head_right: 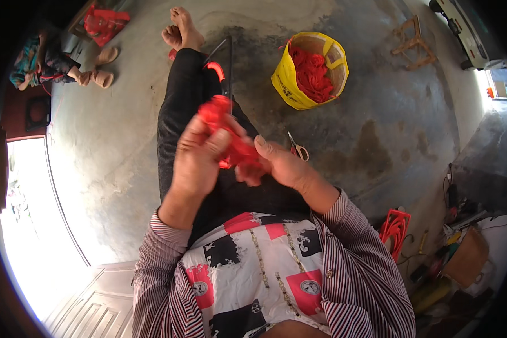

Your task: Wrapping a red cord around a black curved handle for furniture manufacturing.

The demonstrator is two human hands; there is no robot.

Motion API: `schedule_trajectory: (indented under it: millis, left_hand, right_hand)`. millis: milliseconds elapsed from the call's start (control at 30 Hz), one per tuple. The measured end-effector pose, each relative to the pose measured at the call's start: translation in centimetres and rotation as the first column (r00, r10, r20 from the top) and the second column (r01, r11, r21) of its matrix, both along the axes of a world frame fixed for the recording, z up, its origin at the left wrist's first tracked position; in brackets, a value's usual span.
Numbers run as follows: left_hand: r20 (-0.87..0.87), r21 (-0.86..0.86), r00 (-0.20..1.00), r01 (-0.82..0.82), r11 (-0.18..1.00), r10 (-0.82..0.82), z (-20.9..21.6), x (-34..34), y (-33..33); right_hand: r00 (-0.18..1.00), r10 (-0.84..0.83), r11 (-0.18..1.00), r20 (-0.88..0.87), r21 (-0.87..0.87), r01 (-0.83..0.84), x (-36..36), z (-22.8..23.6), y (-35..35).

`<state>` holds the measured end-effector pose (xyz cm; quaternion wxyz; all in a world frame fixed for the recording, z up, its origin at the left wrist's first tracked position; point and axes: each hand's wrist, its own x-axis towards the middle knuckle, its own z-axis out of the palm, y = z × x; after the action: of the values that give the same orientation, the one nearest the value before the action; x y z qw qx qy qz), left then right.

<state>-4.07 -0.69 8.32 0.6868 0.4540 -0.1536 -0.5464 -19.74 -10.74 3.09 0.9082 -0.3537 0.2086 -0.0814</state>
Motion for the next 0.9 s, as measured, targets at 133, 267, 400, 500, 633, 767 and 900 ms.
schedule_trajectory:
  millis: [133, 267, 400, 500, 633, 767, 900]
  left_hand:
    - [0.900, -0.235, 0.355, -0.098, 0.967, 0.255, -2.2, 5.3, -0.2]
    - [0.893, 0.228, -0.385, -0.058, 0.972, -0.232, -4.1, 5.8, -0.6]
    - [0.924, 0.383, 0.055, -0.146, 0.912, -0.379, -6.4, 3.3, -1.9]
    - [0.944, 0.282, 0.203, -0.080, 0.956, -0.261, -7.5, 4.1, -2.2]
    - [0.936, 0.161, 0.330, -0.097, 0.982, -0.121, -8.3, 4.9, -2.1]
    - [0.285, 0.294, 0.957, -0.137, 0.946, 0.050, -9.2, 4.2, -3.0]
    - [0.092, 0.226, 0.996, -0.030, 0.974, 0.010, -11.1, 2.9, -3.0]
  right_hand:
    - [0.996, 0.046, 0.987, 0.071, -0.157, -0.035, 0.9, -0.9, -5.6]
    - [0.984, -0.087, 0.707, -0.155, -0.706, -0.049, 3.8, -2.4, -6.0]
    - [0.958, -0.036, 0.358, -0.285, -0.899, -0.254, 5.4, -3.3, -4.8]
    - [0.939, -0.012, 0.414, -0.344, -0.856, -0.308, 5.4, -3.5, -5.2]
    - [0.963, -0.106, 0.359, -0.248, -0.913, -0.196, 4.3, -2.9, -6.1]
    - [0.938, -0.317, 0.685, 0.139, -0.651, 0.328, 3.4, 0.7, -6.3]
    - [0.889, -0.187, 0.959, 0.417, -0.119, 0.258, 1.2, 5.9, -6.5]
